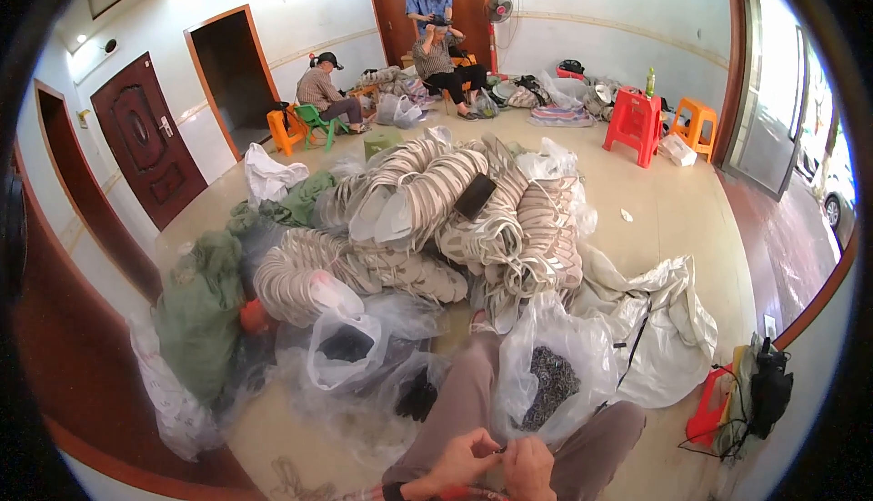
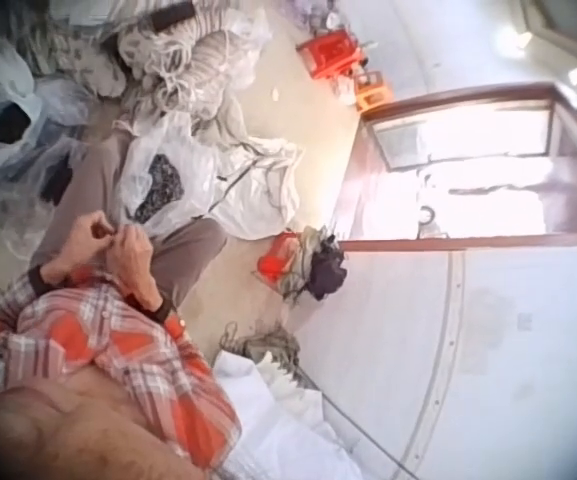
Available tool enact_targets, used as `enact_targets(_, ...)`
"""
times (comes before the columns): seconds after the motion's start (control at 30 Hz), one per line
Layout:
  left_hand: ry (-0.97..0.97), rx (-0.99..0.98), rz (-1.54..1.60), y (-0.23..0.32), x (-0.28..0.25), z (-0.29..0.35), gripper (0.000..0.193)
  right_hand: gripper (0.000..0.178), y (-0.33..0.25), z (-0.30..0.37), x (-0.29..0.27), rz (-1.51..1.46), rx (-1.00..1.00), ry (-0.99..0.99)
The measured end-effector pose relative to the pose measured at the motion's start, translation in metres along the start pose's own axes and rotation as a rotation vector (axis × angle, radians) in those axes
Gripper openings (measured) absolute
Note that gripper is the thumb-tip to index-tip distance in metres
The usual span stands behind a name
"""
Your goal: Assembling black plastic buckles or fasteners onto shoe components while sitting in a factory setting.
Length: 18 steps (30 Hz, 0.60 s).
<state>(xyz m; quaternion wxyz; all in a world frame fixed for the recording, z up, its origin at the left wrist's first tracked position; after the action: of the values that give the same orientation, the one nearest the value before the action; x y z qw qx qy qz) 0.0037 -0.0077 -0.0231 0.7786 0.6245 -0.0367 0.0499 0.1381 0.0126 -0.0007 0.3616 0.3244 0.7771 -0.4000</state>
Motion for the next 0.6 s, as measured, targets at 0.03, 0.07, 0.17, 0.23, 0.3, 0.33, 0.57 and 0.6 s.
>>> enact_targets(0.03, 0.02, 0.013, 0.019, -0.006, -0.001, -0.002, 0.021, 0.011, -0.003, -0.002, -0.002, -0.035, 0.041, -0.024)
enact_targets(0.07, 0.038, 0.023, 0.038, -0.012, -0.002, -0.003, 0.022, 0.012, -0.005, -0.003, -0.002, -0.075, 0.004, 0.002)
enact_targets(0.17, 0.059, 0.109, 0.116, -0.02, 0.001, -0.003, 0.019, 0.012, -0.012, -0.002, -0.011, -0.194, 0.136, -0.1)
enact_targets(0.23, 0.053, 0.082, 0.15, -0.019, 0.007, -0.001, 0.018, 0.011, -0.004, 0.0, -0.005, -0.185, 0.135, -0.088)
enact_targets(0.3, 0.045, 0.053, 0.186, -0.012, 0.011, 0.001, 0.018, 0.01, 0.002, 0.001, 0.001, -0.174, 0.138, -0.076)
enact_targets(0.33, 0.025, 0.159, 0.068, -0.006, 0.011, 0.002, 0.02, 0.01, 0.002, 0.001, 0.001, -0.092, 0.062, -0.01)
enact_targets(0.57, -0.085, 0.546, -0.553, 0.022, 0.001, 0.001, 0.025, 0.01, 0.007, -0.013, -0.013, 0.01, -0.111, -0.008)
enact_targets(0.6, -0.085, 0.546, -0.553, 0.02, 0.0, 0.0, 0.025, 0.01, 0.006, -0.014, -0.015, 0.01, -0.11, -0.008)
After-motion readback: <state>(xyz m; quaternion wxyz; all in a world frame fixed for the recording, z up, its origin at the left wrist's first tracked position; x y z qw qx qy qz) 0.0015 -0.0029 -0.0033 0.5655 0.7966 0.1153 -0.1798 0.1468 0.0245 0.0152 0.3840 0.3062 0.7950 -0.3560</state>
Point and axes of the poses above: each hand's wrist, its own z-axis away from the middle knuckle, its own x-axis out of the palm, y = z × x, the point moved 1 cm from there along -z, towards the middle knuckle, and after that the axes turned 14 degrees about z, right-handed, at the moved point
